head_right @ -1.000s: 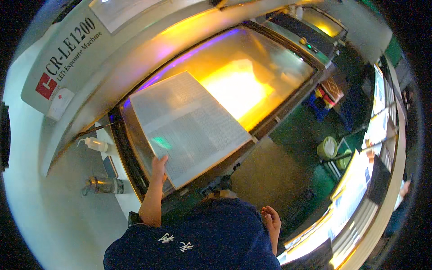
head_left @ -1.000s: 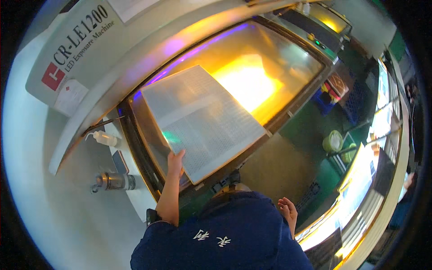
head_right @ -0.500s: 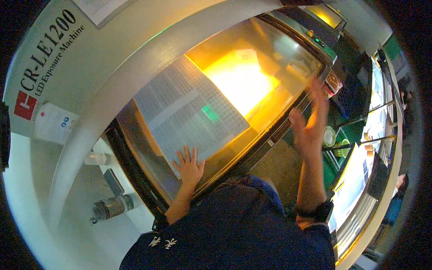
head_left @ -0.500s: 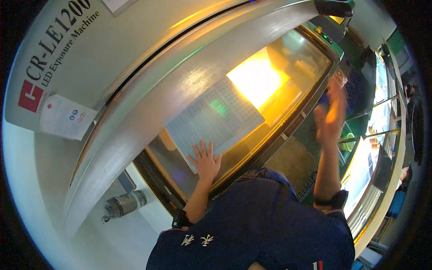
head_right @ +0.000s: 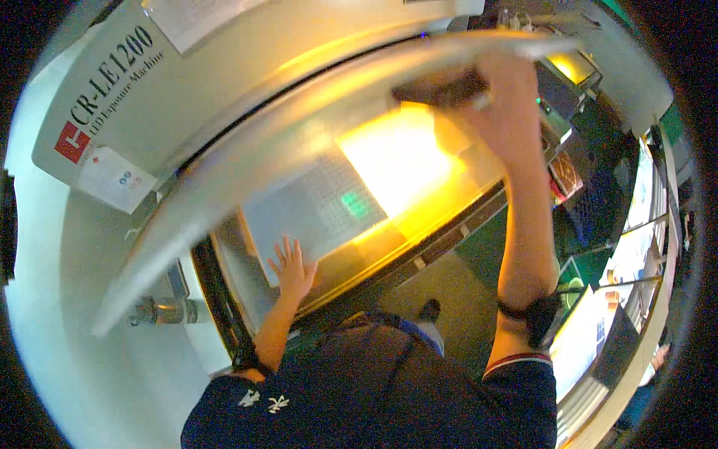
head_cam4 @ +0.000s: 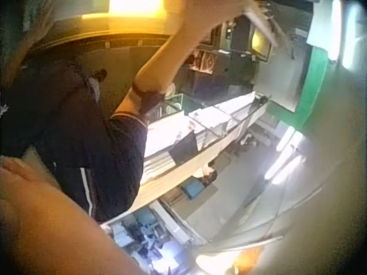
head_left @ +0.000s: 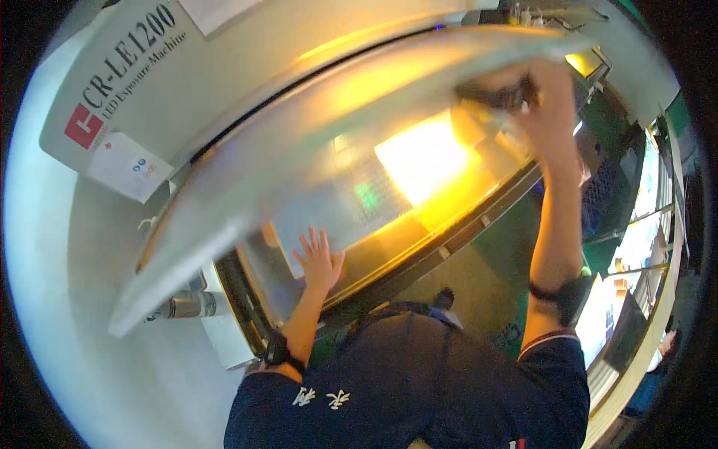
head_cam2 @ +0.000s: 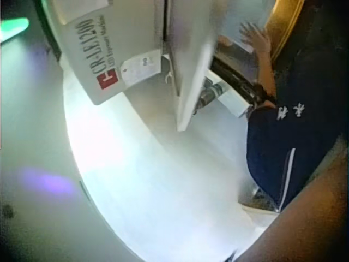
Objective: Operating an LED exposure machine to process circuit board panels, including placing panels, using a squeegee tool, and opening/closing the machine lid.
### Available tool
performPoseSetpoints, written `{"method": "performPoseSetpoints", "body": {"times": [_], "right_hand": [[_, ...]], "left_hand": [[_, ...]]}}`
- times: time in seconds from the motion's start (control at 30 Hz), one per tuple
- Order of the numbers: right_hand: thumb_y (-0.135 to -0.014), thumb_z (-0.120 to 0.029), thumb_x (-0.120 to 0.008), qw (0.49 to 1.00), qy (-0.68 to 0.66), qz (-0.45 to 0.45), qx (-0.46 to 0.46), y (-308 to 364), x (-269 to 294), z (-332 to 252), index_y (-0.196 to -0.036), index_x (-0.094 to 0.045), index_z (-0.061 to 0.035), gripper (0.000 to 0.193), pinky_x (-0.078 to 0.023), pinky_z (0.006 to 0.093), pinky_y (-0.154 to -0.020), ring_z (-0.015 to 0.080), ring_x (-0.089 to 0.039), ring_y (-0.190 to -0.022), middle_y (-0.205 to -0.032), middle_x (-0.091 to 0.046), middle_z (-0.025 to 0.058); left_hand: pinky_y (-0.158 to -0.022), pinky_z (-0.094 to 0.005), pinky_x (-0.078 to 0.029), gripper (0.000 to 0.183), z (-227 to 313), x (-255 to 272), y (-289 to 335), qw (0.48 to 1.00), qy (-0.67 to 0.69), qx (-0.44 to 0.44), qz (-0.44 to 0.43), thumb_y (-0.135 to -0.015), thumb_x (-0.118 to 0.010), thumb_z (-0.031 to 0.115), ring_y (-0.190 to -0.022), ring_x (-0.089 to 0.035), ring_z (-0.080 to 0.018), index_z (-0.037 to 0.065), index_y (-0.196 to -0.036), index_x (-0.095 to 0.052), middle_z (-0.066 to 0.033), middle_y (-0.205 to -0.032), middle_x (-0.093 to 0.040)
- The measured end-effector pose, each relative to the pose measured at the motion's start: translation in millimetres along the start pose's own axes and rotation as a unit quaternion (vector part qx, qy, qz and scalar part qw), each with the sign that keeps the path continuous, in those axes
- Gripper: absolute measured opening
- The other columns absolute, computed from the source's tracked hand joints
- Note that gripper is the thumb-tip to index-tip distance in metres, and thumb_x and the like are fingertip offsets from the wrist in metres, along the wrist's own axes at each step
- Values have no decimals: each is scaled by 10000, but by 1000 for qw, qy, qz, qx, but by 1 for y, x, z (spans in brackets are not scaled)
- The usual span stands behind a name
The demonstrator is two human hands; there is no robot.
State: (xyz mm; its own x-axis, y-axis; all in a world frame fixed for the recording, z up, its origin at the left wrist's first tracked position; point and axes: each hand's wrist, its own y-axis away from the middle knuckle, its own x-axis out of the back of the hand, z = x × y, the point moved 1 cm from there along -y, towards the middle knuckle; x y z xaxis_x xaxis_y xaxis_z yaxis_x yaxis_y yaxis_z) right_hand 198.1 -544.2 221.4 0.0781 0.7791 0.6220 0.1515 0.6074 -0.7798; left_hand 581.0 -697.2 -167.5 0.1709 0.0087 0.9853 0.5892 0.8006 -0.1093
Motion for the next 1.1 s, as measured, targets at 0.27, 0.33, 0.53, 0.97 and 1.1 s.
{"method": "performPoseSetpoints", "body": {"times": [0.27, 0.33, 0.53, 0.97, 1.1], "right_hand": [[-549, -195, -757, 982, -40, -182, -17, 185, -6, 17, -674, -614, -151, 195, -435, 457, -861, 275, -603, -842, -726, -601, 44], [-606, -250, -764, 925, -10, -380, -2, 206, -20, 15, -682, -672, -133, 167, -485, 443, -779, 288, -644, -810, -733, -651, 79], [-757, -386, -732, 823, 7, -562, 81, 349, -114, 37, -806, -749, -92, 298, -557, 459, -701, 326, -706, -785, -828, -720, 126], [-852, -441, -679, 615, -167, -767, 76, 326, -148, 62, -891, -726, -101, 346, -546, 442, -714, 317, -693, -777, -787, -702, 131], [-894, -396, -652, 732, -529, -428, -3, 356, -131, 68, -970, -693, -115, 294, -553, 393, -758, 280, -684, -829, -888, -698, 110]], "left_hand": [[-1179, -394, -244, 700, 193, 111, 40, 721, 493, -267, -408, -951, -587, 368, -1425, -336, -289, 20, -1498, -324, -176, -1550, -339], [-1172, -395, -259, 706, 228, 123, 34, 670, 503, -333, -432, -950, -590, 383, -1421, -343, -289, 33, -1502, -324, -168, -1550, -343], [-1136, -549, -262, 598, 229, 33, -92, 909, 273, -185, -255, -965, -519, 465, -1366, -373, -398, 154, -1466, -417, -132, -1524, -385], [-1074, -770, -27, 664, 157, -34, -92, 958, -43, 272, -77, -938, -446, 558, -1441, -40, -551, 324, -1536, -278, -57, -1637, -140], [-1085, -757, -23, 658, 151, -42, -96, 956, -54, 275, -86, -926, -472, 546, -1449, -51, -531, 320, -1524, -314, -53, -1637, -142]]}}
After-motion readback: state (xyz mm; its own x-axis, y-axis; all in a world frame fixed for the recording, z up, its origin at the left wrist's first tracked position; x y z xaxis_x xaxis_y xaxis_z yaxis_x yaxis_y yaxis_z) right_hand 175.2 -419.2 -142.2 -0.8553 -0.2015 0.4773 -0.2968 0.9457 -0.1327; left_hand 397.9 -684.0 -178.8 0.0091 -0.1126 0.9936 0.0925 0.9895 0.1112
